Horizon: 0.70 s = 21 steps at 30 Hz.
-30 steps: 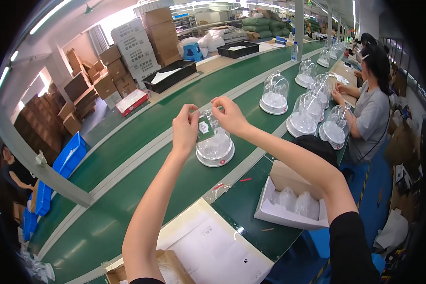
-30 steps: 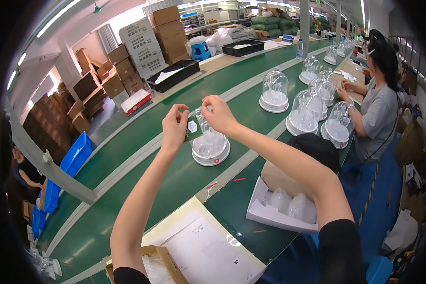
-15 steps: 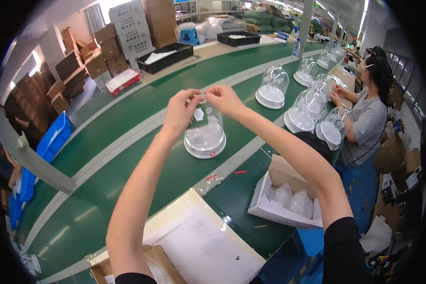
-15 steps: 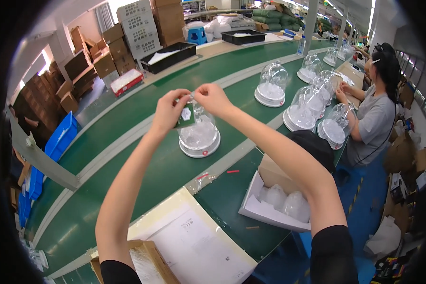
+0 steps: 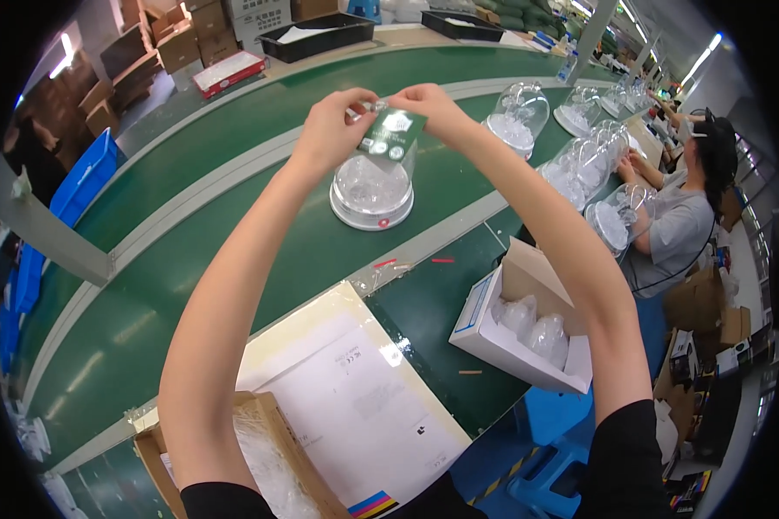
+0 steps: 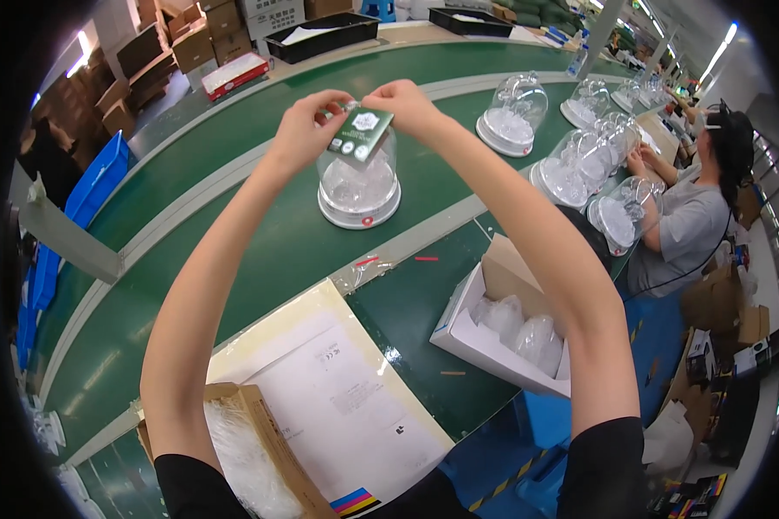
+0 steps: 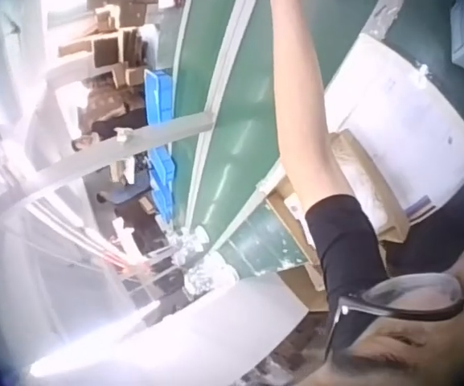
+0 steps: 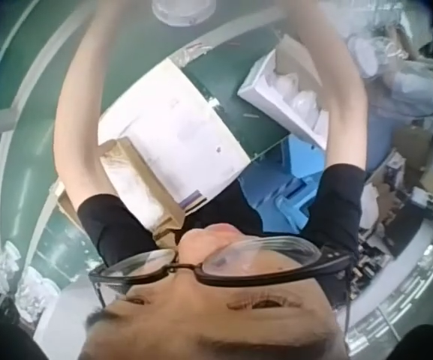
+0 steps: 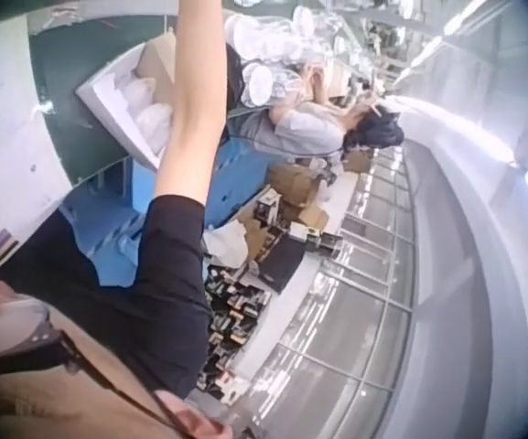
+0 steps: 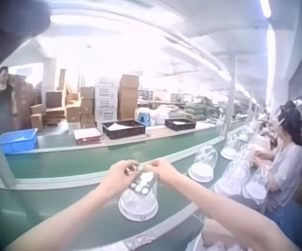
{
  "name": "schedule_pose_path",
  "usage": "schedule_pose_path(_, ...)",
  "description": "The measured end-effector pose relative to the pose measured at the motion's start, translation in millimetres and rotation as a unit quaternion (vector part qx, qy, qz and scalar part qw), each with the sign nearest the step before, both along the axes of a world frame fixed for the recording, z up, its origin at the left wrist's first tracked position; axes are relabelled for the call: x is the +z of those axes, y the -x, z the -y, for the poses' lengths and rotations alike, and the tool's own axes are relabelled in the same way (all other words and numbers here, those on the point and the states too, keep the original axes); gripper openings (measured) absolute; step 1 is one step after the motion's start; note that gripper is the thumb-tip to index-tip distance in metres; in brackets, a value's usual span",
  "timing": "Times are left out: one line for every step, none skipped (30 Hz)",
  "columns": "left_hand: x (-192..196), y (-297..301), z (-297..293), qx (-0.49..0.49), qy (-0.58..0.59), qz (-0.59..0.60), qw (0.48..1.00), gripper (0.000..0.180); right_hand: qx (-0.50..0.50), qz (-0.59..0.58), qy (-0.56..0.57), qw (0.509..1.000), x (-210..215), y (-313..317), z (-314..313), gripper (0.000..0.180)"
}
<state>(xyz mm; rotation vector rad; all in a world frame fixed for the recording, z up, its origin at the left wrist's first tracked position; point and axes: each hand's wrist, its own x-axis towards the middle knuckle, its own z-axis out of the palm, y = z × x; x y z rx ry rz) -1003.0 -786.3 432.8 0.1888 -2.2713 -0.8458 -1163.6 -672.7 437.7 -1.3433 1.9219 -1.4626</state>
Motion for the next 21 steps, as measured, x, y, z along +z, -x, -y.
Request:
schedule_pose_path(-3, -1, 3, -0.002, -0.015, 0.015, 1.0, 0.024, 0.0, -0.023, -0.014, 1.0, 1, -4, 0, 0.027)
schedule_pose_path(-3, -4, 9, 0.002, -0.013, 0.009, 1.0, 0.024, 0.002, -0.011, -0.014, 1.0, 2, -8, 2, 0.025)
schedule_pose_path(-2, -6, 16, -0.032, -0.096, 0.018, 0.995, 0.023, -0.01, -0.04, -0.013, 0.999, 4, -12, 4, 0.025)
schedule_pose_path(2, -8, 16, -0.07, -0.18, 0.028, 0.981, 0.023, -0.026, -0.068, -0.013, 0.997, 6, -16, 2, 0.024)
schedule_pose_path(5, -11, 16, -0.067, -0.205, 0.042, 0.976, 0.023, -0.025, -0.072, -0.011, 0.997, 8, -19, 2, 0.024)
schedule_pose_path(7, -13, 14, -0.067, -0.203, 0.038, 0.976, 0.023, -0.026, -0.076, -0.02, 0.997, 11, -23, 2, 0.024)
schedule_pose_path(7, -15, 12, -0.056, -0.149, 0.033, 0.987, 0.024, -0.027, -0.078, -0.029, 0.996, 12, -23, 2, 0.024)
schedule_pose_path(8, -17, 10, -0.045, -0.095, 0.027, 0.994, 0.027, -0.027, -0.081, -0.027, 0.996, 13, -24, 2, 0.024)
schedule_pose_path(8, -17, 6, -0.04, -0.091, 0.025, 0.995, 0.027, -0.031, -0.096, -0.04, 0.994, 14, -24, 2, 0.024)
schedule_pose_path(9, -17, 3, -0.039, -0.089, 0.022, 0.995, 0.027, -0.033, -0.111, -0.053, 0.992, 14, -24, 1, 0.024)
schedule_pose_path(9, -17, -1, -0.024, -0.071, 0.031, 0.997, 0.028, -0.031, -0.114, -0.042, 0.992, 14, -24, 0, 0.025)
schedule_pose_path(9, -18, -4, -0.009, -0.052, 0.04, 0.998, 0.028, -0.03, -0.117, -0.041, 0.992, 12, -25, 0, 0.025)
schedule_pose_path(7, -18, -5, 0.004, -0.047, 0.035, 0.998, 0.029, -0.026, -0.105, -0.047, 0.993, 12, -24, 0, 0.025)
schedule_pose_path(5, -18, -6, 0.004, -0.046, 0.031, 0.998, 0.029, -0.022, -0.094, -0.053, 0.994, 12, -22, 0, 0.026)
schedule_pose_path(3, -18, -6, 0.022, -0.012, 0.02, 0.999, 0.029, -0.019, -0.088, -0.052, 0.995, 11, -22, 1, 0.027)
schedule_pose_path(1, -19, -5, 0.039, 0.022, 0.011, 0.999, 0.029, -0.02, -0.09, -0.051, 0.994, 10, -22, 3, 0.027)
schedule_pose_path(-2, -19, -5, 0.038, -0.012, 0.005, 0.999, 0.029, -0.011, -0.089, -0.052, 0.995, 10, -23, 4, 0.026)
schedule_pose_path(-4, -19, -5, 0.037, -0.011, 0.003, 0.999, 0.029, -0.003, -0.088, -0.053, 0.995, 9, -23, 4, 0.026)
schedule_pose_path(-4, -20, -5, 0.045, -0.015, -0.003, 0.999, 0.029, -0.002, -0.089, -0.052, 0.995, 10, -25, 5, 0.026)
schedule_pose_path(-4, -22, -4, 0.053, -0.018, -0.01, 0.998, 0.029, 0.002, -0.086, -0.061, 0.994, 10, -26, 5, 0.022)
schedule_pose_path(-4, -23, -4, 0.055, -0.017, -0.011, 0.998, 0.029, 0.007, -0.083, -0.071, 0.994, 10, -28, 6, 0.019)
